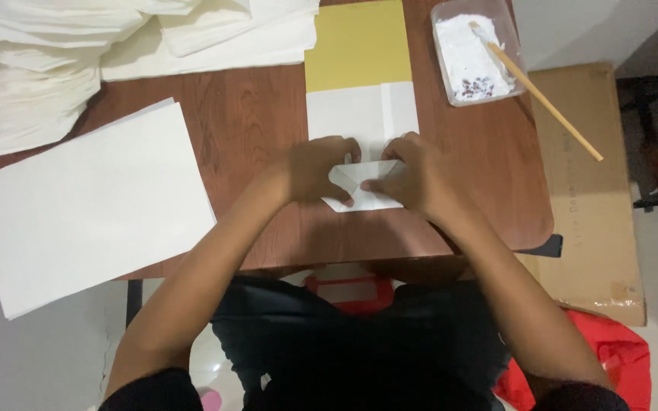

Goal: Manually folding paper sheets and applying glue with a brush to construct paper bags.

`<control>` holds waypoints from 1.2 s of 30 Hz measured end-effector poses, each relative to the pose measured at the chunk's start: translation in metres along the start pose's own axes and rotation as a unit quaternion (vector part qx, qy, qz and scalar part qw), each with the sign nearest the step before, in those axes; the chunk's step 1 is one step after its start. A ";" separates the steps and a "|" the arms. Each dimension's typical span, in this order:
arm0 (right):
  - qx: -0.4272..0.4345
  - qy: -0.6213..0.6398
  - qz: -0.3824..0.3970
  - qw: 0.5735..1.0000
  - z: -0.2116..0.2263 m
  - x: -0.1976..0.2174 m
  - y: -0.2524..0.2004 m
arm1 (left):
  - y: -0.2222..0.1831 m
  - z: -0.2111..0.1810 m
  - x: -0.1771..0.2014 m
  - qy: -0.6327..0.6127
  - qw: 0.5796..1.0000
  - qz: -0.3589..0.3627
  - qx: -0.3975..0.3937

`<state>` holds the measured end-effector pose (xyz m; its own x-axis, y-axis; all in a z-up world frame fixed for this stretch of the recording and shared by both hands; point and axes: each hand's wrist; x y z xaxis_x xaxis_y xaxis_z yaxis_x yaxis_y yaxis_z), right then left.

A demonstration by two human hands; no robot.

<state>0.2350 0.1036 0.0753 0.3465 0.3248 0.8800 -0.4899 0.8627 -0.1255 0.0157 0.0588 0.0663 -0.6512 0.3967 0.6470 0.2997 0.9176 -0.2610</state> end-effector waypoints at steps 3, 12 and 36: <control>0.064 0.032 -0.007 0.997 -0.007 0.004 -0.012 | -0.008 -0.001 -0.005 0.002 1.000 -0.017 -0.004; 0.179 -0.090 -0.217 0.955 -0.029 -0.020 -0.041 | -0.044 0.004 -0.052 0.021 0.974 -0.211 -0.082; 0.146 -0.069 -0.284 0.945 -0.030 -0.098 -0.182 | -0.121 -0.024 -0.123 0.230 0.939 -0.208 -0.148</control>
<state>0.3143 -0.0737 -0.0015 0.5217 -0.2302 0.8215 -0.4632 0.7322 0.4994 0.0760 -0.1013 0.0352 -0.4048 -0.1091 0.9079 0.3108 0.9173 0.2488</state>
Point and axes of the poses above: each hand's wrist, its own y-axis towards the middle knuckle, its own x-axis out of the back of the hand, z = x × y, and after that the axes turned 11 degrees about -y, right-handed
